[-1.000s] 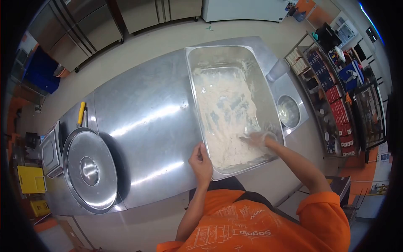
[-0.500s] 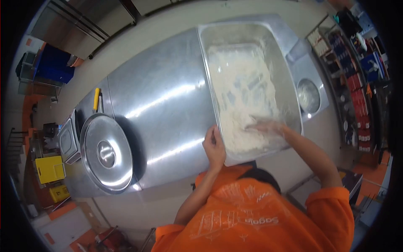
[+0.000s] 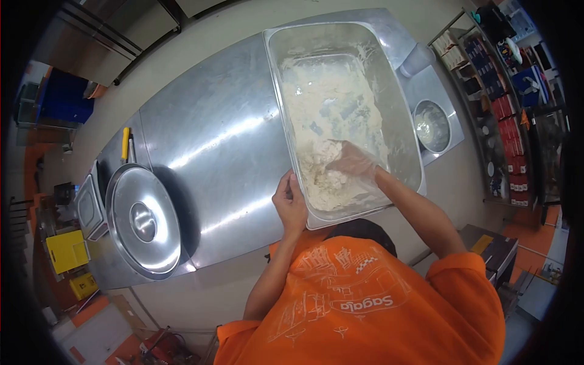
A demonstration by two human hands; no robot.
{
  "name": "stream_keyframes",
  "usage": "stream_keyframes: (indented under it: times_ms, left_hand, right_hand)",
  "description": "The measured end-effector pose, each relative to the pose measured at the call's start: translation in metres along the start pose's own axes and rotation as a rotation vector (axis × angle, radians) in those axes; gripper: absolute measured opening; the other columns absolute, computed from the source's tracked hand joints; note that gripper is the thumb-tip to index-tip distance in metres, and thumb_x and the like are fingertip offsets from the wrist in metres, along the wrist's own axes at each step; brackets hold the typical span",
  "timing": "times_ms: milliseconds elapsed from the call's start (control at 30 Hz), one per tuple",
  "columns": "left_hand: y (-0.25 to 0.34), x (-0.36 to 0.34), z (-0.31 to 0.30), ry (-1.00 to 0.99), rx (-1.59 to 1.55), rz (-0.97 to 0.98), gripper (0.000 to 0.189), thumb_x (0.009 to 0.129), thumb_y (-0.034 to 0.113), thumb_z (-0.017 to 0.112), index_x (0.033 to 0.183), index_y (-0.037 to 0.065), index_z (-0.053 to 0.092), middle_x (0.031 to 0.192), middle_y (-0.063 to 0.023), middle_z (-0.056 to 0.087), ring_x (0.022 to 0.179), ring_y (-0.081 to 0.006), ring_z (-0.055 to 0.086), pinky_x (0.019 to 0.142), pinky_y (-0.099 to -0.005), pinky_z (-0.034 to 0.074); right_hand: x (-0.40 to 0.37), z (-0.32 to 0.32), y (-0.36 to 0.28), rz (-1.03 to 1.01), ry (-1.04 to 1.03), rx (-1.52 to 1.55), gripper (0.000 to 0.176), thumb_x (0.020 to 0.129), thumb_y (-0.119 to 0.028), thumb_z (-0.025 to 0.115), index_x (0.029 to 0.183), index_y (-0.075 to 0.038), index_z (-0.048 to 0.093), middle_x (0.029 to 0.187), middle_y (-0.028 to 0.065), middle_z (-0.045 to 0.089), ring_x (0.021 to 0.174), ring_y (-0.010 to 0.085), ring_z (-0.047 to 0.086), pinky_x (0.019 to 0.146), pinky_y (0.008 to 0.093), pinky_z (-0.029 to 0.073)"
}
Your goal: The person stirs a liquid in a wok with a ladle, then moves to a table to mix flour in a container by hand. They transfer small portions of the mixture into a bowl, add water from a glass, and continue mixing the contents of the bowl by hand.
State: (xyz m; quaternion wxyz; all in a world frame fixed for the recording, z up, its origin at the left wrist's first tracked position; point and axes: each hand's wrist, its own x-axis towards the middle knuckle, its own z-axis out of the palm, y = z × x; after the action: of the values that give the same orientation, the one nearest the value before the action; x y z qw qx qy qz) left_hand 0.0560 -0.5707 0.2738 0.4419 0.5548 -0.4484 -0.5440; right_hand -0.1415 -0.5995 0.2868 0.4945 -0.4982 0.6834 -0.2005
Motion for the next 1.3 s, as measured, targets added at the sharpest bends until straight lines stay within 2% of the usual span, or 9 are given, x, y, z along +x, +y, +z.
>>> stream_keyframes:
  times_ms: [233, 400, 467, 600, 733, 867, 1100, 1167, 1300]
  left_hand:
    - [-0.010, 0.003, -0.001, 0.001, -0.050, 0.008, 0.028, 0.099, 0.015, 0.050, 0.112, -0.007, 0.061, 0.086, -0.0084, 0.069, 0.073, -0.0070, 0.060, 0.065, -0.0226, 0.048]
    - [-0.011, 0.003, -0.002, -0.013, -0.112, 0.084, 0.026, 0.100, 0.013, 0.048, 0.111, -0.007, 0.062, 0.084, -0.0098, 0.069, 0.074, -0.0084, 0.060, 0.065, -0.0242, 0.049]
    - [-0.015, 0.005, 0.001, 0.009, -0.105, 0.071, 0.027, 0.099, 0.014, 0.050, 0.111, -0.007, 0.062, 0.085, -0.0111, 0.069, 0.076, -0.0092, 0.061, 0.066, -0.0254, 0.050]
    - [-0.010, 0.004, -0.005, -0.007, -0.005, 0.028, 0.029, 0.099, 0.016, 0.051, 0.112, -0.008, 0.061, 0.086, -0.0124, 0.069, 0.079, -0.0097, 0.061, 0.068, -0.0260, 0.050]
    - [-0.010, 0.004, 0.000, -0.011, -0.065, 0.087, 0.030, 0.100, 0.017, 0.049, 0.113, -0.008, 0.060, 0.087, -0.0123, 0.069, 0.077, -0.0105, 0.062, 0.068, -0.0243, 0.049]
    - [-0.005, 0.003, -0.002, -0.017, -0.036, 0.081, 0.029, 0.100, 0.016, 0.048, 0.112, -0.008, 0.060, 0.088, -0.0115, 0.069, 0.078, -0.0102, 0.062, 0.069, -0.0241, 0.048]
    - [-0.007, 0.003, -0.002, -0.019, -0.076, 0.057, 0.030, 0.100, 0.016, 0.048, 0.111, -0.008, 0.060, 0.087, -0.0107, 0.069, 0.077, -0.0096, 0.061, 0.069, -0.0243, 0.048]
    - [-0.006, 0.003, -0.001, -0.010, -0.084, 0.046, 0.030, 0.100, 0.017, 0.048, 0.112, -0.008, 0.061, 0.086, -0.0106, 0.068, 0.076, -0.0092, 0.060, 0.068, -0.0241, 0.048]
    - [-0.011, 0.007, -0.001, -0.018, -0.045, 0.053, 0.029, 0.100, 0.017, 0.048, 0.112, -0.007, 0.061, 0.085, -0.0103, 0.068, 0.076, -0.0091, 0.060, 0.068, -0.0239, 0.048]
  right_hand:
    - [-0.025, -0.062, -0.014, 0.103, 0.167, -0.097, 0.066, 0.078, -0.014, 0.072, 0.135, 0.003, 0.044, 0.107, 0.0160, 0.066, 0.088, 0.0168, 0.061, 0.082, 0.0308, 0.049]
    - [-0.032, -0.070, 0.002, -0.029, 0.374, -0.547, 0.065, 0.082, -0.017, 0.071, 0.140, -0.006, 0.043, 0.105, 0.0170, 0.066, 0.087, 0.0204, 0.063, 0.080, 0.0358, 0.050]
    - [-0.027, -0.072, 0.024, -0.485, 0.566, -0.698, 0.060, 0.083, -0.016, 0.070, 0.137, -0.009, 0.046, 0.098, 0.0133, 0.067, 0.079, 0.0232, 0.062, 0.075, 0.0374, 0.051]
    - [-0.049, -0.077, -0.029, -0.043, 0.248, -0.112, 0.052, 0.082, -0.017, 0.070, 0.128, -0.008, 0.049, 0.110, 0.0138, 0.059, 0.082, 0.0213, 0.056, 0.077, 0.0350, 0.048]
    - [-0.056, -0.071, -0.020, -0.164, 0.558, -0.373, 0.055, 0.083, -0.013, 0.065, 0.134, -0.007, 0.045, 0.125, 0.0170, 0.053, 0.106, 0.0294, 0.056, 0.094, 0.0352, 0.042]
    - [-0.049, -0.086, 0.013, -0.273, 0.513, -0.384, 0.070, 0.079, -0.018, 0.066, 0.141, -0.002, 0.038, 0.136, 0.0178, 0.049, 0.127, 0.0344, 0.043, 0.105, 0.0367, 0.035]
    - [-0.062, -0.086, -0.047, -0.102, 0.299, -0.595, 0.057, 0.082, -0.020, 0.066, 0.135, -0.007, 0.048, 0.131, 0.0156, 0.053, 0.116, 0.0343, 0.051, 0.099, 0.0369, 0.040]
    - [-0.064, -0.085, -0.051, -0.262, 0.256, -0.305, 0.048, 0.085, -0.022, 0.065, 0.130, -0.009, 0.053, 0.128, 0.0152, 0.056, 0.109, 0.0334, 0.056, 0.095, 0.0370, 0.044]
    - [-0.047, -0.079, -0.026, -0.263, 0.383, -0.514, 0.046, 0.087, -0.022, 0.064, 0.129, -0.008, 0.054, 0.126, 0.0152, 0.059, 0.108, 0.0313, 0.058, 0.095, 0.0360, 0.045]
